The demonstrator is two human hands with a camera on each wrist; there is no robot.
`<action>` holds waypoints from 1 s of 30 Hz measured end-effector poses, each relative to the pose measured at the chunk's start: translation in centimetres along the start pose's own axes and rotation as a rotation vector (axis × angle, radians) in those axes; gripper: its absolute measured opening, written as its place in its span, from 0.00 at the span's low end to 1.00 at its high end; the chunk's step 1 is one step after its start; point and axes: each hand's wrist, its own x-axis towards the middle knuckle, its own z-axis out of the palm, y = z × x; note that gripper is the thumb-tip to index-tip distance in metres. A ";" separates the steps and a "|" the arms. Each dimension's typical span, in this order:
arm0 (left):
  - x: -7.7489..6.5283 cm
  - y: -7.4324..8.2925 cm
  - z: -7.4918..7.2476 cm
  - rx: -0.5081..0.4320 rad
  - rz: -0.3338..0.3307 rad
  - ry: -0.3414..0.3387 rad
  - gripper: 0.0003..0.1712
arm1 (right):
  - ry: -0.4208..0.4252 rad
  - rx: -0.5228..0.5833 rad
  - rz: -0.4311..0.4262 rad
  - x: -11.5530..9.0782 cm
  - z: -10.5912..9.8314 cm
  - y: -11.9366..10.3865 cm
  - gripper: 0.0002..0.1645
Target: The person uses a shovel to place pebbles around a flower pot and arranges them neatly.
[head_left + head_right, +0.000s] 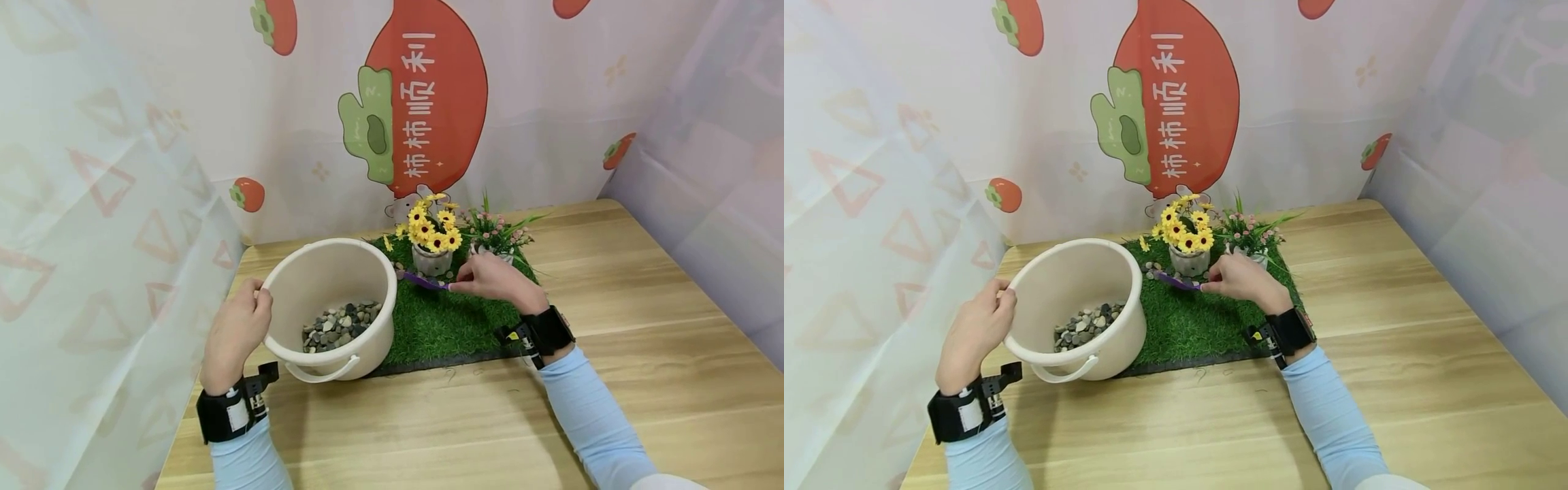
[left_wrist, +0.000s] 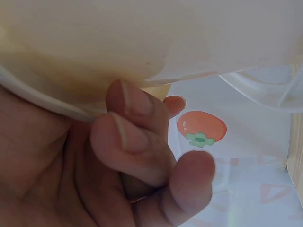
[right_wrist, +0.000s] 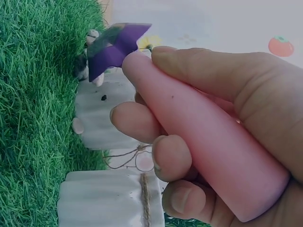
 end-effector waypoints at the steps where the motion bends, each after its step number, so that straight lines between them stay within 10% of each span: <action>1: 0.0 0.0 0.0 0.001 0.000 0.003 0.29 | -0.006 0.006 0.006 0.0 -0.1 0.0 0.11; 30: -0.5 0.1 -0.3 0.020 -0.004 -0.007 0.30 | -0.062 0.069 0.086 -2.0 -2.2 -0.1 0.11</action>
